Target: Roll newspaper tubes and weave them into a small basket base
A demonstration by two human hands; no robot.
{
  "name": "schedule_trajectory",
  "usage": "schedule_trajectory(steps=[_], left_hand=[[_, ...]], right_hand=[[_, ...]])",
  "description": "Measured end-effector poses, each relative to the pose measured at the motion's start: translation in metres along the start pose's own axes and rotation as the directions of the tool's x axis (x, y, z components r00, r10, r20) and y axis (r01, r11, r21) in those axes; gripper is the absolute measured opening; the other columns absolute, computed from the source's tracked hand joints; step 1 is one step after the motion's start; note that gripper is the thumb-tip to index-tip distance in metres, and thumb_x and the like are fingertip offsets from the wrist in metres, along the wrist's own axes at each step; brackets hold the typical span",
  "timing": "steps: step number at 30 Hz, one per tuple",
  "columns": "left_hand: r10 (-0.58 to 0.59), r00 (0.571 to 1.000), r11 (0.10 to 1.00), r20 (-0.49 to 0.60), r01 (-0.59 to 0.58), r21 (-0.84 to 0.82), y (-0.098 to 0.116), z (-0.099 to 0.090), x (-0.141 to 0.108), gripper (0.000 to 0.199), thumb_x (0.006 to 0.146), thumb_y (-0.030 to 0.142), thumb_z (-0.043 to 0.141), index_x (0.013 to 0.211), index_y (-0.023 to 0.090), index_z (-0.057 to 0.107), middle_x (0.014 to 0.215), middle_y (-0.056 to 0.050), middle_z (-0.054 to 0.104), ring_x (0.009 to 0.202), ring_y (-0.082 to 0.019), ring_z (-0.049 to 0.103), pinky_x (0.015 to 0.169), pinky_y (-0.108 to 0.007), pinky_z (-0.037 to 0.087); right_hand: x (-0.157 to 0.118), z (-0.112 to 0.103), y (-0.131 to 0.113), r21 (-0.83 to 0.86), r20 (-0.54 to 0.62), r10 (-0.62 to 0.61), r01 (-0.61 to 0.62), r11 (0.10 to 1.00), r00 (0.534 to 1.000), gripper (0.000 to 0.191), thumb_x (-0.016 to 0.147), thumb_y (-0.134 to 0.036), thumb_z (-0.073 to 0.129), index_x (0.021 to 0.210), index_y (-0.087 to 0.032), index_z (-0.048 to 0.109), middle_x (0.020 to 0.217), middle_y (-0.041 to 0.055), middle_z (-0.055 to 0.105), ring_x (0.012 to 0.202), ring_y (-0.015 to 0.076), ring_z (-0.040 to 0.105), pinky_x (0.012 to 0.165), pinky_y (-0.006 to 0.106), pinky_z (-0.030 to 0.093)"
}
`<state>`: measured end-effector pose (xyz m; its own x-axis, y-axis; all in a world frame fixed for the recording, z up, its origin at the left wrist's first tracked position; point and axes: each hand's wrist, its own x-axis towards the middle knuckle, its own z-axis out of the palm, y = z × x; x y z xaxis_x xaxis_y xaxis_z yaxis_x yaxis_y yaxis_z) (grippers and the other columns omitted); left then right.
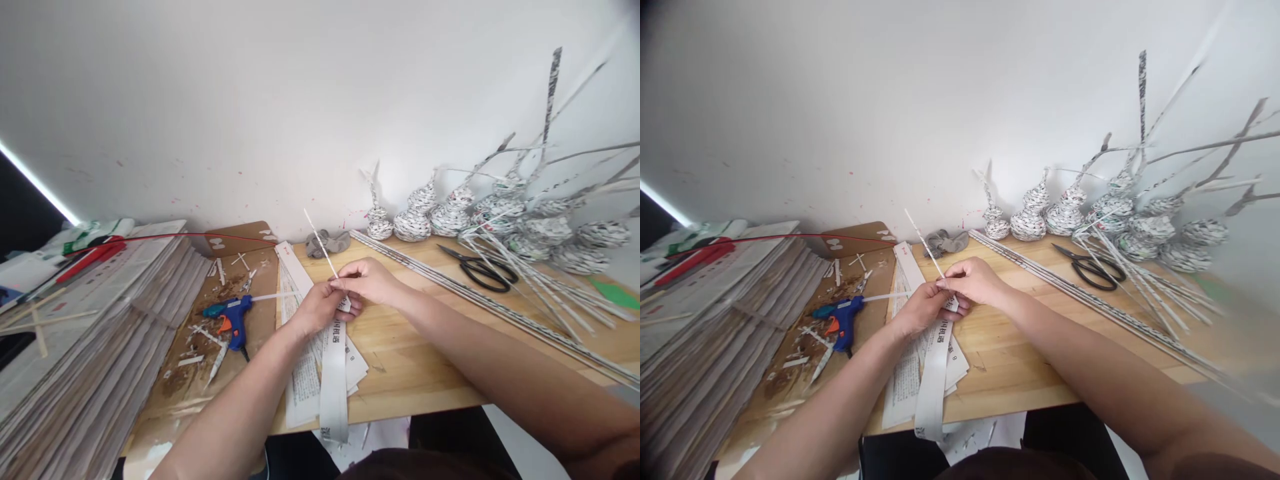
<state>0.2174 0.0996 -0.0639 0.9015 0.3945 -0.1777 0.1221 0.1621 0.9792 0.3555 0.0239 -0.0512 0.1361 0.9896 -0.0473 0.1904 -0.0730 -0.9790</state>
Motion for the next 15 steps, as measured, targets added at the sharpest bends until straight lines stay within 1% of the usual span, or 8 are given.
schedule_trajectory(steps=[3,6,8,10,12,13,14,15], left_hand=[[-0.041,0.999,0.999,0.002,0.041,0.015,0.001,0.001,-0.002,0.043,0.078,0.051,0.063,0.085,0.009,0.067,0.089,-0.014,0.07,0.071,-0.017,0.068,0.066,-0.029,0.055],[-0.107,0.993,0.992,0.053,0.102,0.075,0.003,-0.002,-0.005,0.046,0.075,0.053,0.066,0.089,0.009,0.067,0.092,-0.016,0.071,0.075,-0.02,0.069,0.059,-0.027,0.055],[-0.143,0.984,0.983,0.108,0.129,0.128,0.005,-0.005,-0.009,0.049,0.076,0.056,0.063,0.089,0.01,0.067,0.09,-0.016,0.071,0.073,-0.021,0.069,0.048,-0.023,0.05],[-0.161,0.976,0.974,0.147,0.133,0.185,0.008,-0.008,-0.012,0.053,0.08,0.061,0.055,0.089,0.011,0.067,0.083,-0.014,0.072,0.064,-0.019,0.068,0.038,-0.019,0.04],[-0.138,0.986,0.967,0.098,0.113,0.229,0.013,-0.01,-0.013,0.057,0.083,0.064,0.047,0.089,0.011,0.069,0.078,-0.014,0.072,0.059,-0.018,0.066,0.034,-0.018,0.032],[-0.1,0.994,0.968,0.035,0.089,0.233,0.017,-0.01,-0.013,0.058,0.084,0.064,0.044,0.09,0.011,0.069,0.08,-0.014,0.072,0.061,-0.018,0.067,0.036,-0.019,0.033],[-0.044,0.998,0.973,-0.048,0.054,0.224,0.021,-0.01,-0.011,0.058,0.085,0.062,0.043,0.092,0.011,0.069,0.084,-0.015,0.073,0.066,-0.019,0.068,0.039,-0.019,0.036],[0.02,0.991,0.976,-0.133,0.01,0.216,0.025,-0.01,-0.007,0.055,0.087,0.06,0.043,0.096,0.011,0.068,0.09,-0.015,0.073,0.074,-0.021,0.069,0.045,-0.021,0.042]], right_hand=[[0.001,0.002,0.004,0.046,-0.055,-0.019,0.022,0.999,0.998,0.035,0.073,-0.052,0.069,0.065,-0.018,0.064,0.045,-0.0035,0.055,0.038,0.0105,0.048,0.039,0.023,0.033],[0.004,-0.005,0.008,0.129,-0.115,-0.02,0.034,0.991,0.993,0.032,0.071,-0.047,0.072,0.067,-0.016,0.067,0.057,-0.0008,0.063,0.047,0.0098,0.051,0.047,0.023,0.037],[0.006,-0.011,0.012,0.168,-0.145,-0.025,0.05,0.985,0.989,0.03,0.068,-0.044,0.075,0.07,-0.014,0.07,0.062,0.0004,0.065,0.054,0.0099,0.053,0.052,0.023,0.039],[0.009,-0.018,0.018,0.186,-0.14,-0.016,0.043,0.982,0.99,0.031,0.066,-0.042,0.077,0.072,-0.013,0.071,0.059,-0.0001,0.063,0.053,0.0088,0.051,0.05,0.022,0.037],[0.012,-0.024,0.025,0.21,-0.131,0.001,0.027,0.977,0.991,0.032,0.065,-0.042,0.078,0.073,-0.012,0.071,0.054,-0.0017,0.059,0.048,0.0071,0.046,0.046,0.021,0.032],[0.014,-0.026,0.027,0.228,-0.132,0.003,0.028,0.973,0.991,0.033,0.064,-0.043,0.079,0.072,-0.012,0.07,0.053,-0.0021,0.058,0.046,0.0067,0.045,0.044,0.021,0.031],[0.015,-0.027,0.029,0.248,-0.134,0.001,0.032,0.968,0.991,0.034,0.063,-0.043,0.079,0.07,-0.012,0.069,0.052,-0.0023,0.058,0.045,0.0066,0.045,0.044,0.021,0.031],[0.017,-0.028,0.03,0.267,-0.137,-0.003,0.039,0.963,0.991,0.034,0.063,-0.044,0.08,0.07,-0.012,0.069,0.052,-0.0022,0.058,0.045,0.0067,0.046,0.044,0.021,0.032]])
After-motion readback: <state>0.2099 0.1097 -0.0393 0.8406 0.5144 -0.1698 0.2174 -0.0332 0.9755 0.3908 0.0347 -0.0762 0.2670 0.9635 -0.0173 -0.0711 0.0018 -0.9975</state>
